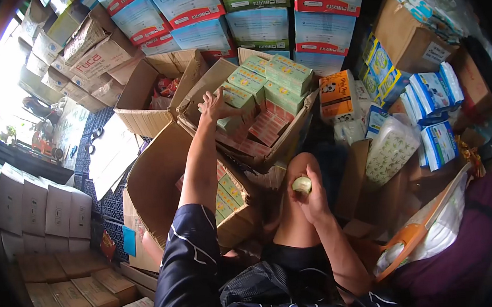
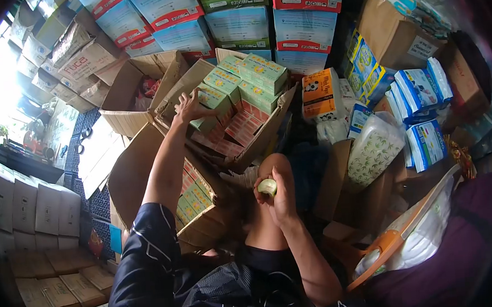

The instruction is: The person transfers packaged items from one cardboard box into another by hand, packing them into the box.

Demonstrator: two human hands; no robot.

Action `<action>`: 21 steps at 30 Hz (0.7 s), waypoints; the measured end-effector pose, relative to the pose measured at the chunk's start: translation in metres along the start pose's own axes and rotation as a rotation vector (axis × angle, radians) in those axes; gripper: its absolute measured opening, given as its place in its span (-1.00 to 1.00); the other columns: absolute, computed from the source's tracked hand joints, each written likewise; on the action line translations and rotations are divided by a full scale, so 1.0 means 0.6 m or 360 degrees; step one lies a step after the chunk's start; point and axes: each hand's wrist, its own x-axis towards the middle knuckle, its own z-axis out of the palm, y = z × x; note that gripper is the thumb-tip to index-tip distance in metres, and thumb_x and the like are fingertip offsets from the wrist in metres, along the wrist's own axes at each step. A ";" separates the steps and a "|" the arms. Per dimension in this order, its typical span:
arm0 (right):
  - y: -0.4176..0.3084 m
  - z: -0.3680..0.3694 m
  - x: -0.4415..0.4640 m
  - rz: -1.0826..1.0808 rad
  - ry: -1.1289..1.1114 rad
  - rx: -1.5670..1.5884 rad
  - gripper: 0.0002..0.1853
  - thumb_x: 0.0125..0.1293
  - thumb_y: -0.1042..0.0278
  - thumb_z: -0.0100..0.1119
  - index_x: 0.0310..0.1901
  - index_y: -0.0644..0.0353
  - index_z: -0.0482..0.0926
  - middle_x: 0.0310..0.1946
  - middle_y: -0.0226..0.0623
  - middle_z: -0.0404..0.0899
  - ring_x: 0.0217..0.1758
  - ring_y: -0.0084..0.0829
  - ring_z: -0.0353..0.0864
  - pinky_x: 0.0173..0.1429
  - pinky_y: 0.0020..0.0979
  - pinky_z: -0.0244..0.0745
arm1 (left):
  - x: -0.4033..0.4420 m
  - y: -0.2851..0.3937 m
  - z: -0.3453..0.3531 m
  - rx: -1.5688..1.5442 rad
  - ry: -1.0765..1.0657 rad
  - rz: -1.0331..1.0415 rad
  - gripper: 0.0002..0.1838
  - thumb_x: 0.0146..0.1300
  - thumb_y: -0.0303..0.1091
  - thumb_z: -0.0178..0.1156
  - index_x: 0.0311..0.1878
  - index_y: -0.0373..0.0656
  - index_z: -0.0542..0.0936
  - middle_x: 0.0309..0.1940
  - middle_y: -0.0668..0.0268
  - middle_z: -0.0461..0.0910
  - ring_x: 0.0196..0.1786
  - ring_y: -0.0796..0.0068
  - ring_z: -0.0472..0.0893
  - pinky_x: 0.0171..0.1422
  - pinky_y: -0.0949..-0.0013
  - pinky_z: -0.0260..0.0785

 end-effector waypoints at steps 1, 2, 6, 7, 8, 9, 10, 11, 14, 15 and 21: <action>0.000 -0.001 0.001 0.0022 -0.0025 0.0001 -0.43 0.45 -0.18 -0.23 -0.38 0.18 0.56 -0.60 -0.33 0.53 -0.57 -0.50 0.47 -0.40 -0.53 0.36 | 0.004 -0.002 0.005 -0.0074 0.0036 0.0047 0.39 -0.54 0.51 0.42 0.48 0.25 0.03 0.37 -0.19 0.03 0.44 -0.22 0.06 0.32 -0.40 -0.01; 0.002 -0.001 0.001 0.0033 -0.0025 -0.0015 -0.43 0.45 -0.18 -0.23 -0.38 0.18 0.56 -0.60 -0.33 0.53 -0.57 -0.50 0.47 -0.40 -0.53 0.36 | 0.005 -0.003 0.015 -0.0088 0.0032 0.0035 0.39 -0.54 0.51 0.42 0.48 0.25 0.03 0.37 -0.19 0.03 0.44 -0.22 0.06 0.32 -0.40 -0.01; 0.002 0.005 0.003 0.0044 -0.0021 -0.0032 -0.43 0.44 -0.19 -0.23 -0.37 0.17 0.55 -0.60 -0.32 0.52 -0.55 -0.50 0.46 -0.38 -0.54 0.34 | 0.005 0.005 0.011 -0.0067 0.0227 0.0208 0.29 -0.50 0.37 0.48 0.43 0.22 0.15 0.32 -0.02 0.18 0.38 -0.16 0.17 0.22 -0.46 0.05; 0.003 0.007 0.001 0.0062 0.0003 -0.0015 -0.43 0.44 -0.19 -0.24 -0.36 0.17 0.55 -0.60 -0.32 0.51 -0.55 -0.50 0.45 -0.39 -0.54 0.32 | 0.000 0.007 0.005 -0.0055 0.0157 0.0189 0.27 -0.49 0.35 0.48 0.43 0.22 0.15 0.31 0.01 0.20 0.37 -0.15 0.18 0.22 -0.45 0.07; 0.004 0.009 0.000 0.0071 0.0008 -0.0009 -0.43 0.44 -0.19 -0.24 -0.36 0.17 0.55 -0.60 -0.32 0.51 -0.55 -0.50 0.45 -0.39 -0.54 0.32 | -0.009 0.009 0.001 -0.0050 0.0147 0.0186 0.27 -0.49 0.35 0.48 0.43 0.22 0.15 0.31 0.01 0.20 0.37 -0.15 0.18 0.22 -0.45 0.07; 0.003 0.008 0.000 0.0018 -0.0027 -0.0042 -0.42 0.44 -0.20 -0.25 -0.36 0.17 0.55 -0.61 -0.32 0.50 -0.56 -0.50 0.43 -0.41 -0.54 0.30 | -0.017 0.014 -0.002 -0.0048 0.0127 0.0192 0.26 -0.47 0.33 0.47 0.43 0.23 0.15 0.30 -0.01 0.20 0.37 -0.17 0.17 0.22 -0.44 0.06; 0.000 0.007 0.000 -0.0037 -0.0061 -0.0081 -0.41 0.45 -0.20 -0.27 -0.37 0.17 0.55 -0.61 -0.32 0.50 -0.58 -0.50 0.42 -0.42 -0.54 0.28 | -0.025 0.022 -0.003 -0.0050 0.0108 0.0198 0.24 -0.45 0.31 0.47 0.43 0.25 0.14 0.29 -0.03 0.20 0.37 -0.19 0.17 0.23 -0.44 0.05; -0.004 0.008 0.000 -0.0034 -0.0056 -0.0081 -0.41 0.45 -0.20 -0.27 -0.37 0.17 0.55 -0.61 -0.32 0.50 -0.58 -0.50 0.42 -0.42 -0.54 0.28 | -0.036 0.032 -0.008 -0.0052 0.0102 0.0199 0.24 -0.45 0.31 0.47 0.43 0.25 0.14 0.29 -0.03 0.20 0.37 -0.19 0.17 0.23 -0.44 0.05; -0.002 0.010 -0.001 -0.0003 -0.0055 -0.0128 -0.40 0.45 -0.20 -0.30 -0.37 0.18 0.54 -0.63 -0.32 0.49 -0.59 -0.51 0.39 -0.44 -0.53 0.26 | -0.079 0.058 0.001 0.0016 0.0103 0.0455 0.23 -0.45 0.30 0.46 0.43 0.26 0.13 0.28 -0.11 0.19 0.35 -0.24 0.18 0.19 -0.43 0.13; 0.000 0.010 0.000 -0.0011 -0.0076 -0.0129 -0.40 0.46 -0.19 -0.31 -0.37 0.18 0.54 -0.63 -0.31 0.48 -0.59 -0.51 0.40 -0.44 -0.53 0.26 | -0.092 0.072 0.014 0.0021 0.0128 0.0467 0.23 -0.45 0.30 0.45 0.43 0.27 0.13 0.29 -0.13 0.18 0.35 -0.25 0.18 0.18 -0.42 0.15; 0.003 0.013 -0.002 0.0026 -0.0049 -0.0108 -0.41 0.46 -0.19 -0.29 -0.37 0.19 0.52 -0.63 -0.31 0.46 -0.55 -0.50 0.40 -0.41 -0.53 0.27 | -0.114 0.147 0.075 -0.0282 -0.0075 0.0283 0.24 -0.43 0.34 0.44 0.43 0.26 0.10 0.26 -0.26 0.13 0.34 -0.39 0.11 0.14 -0.46 0.17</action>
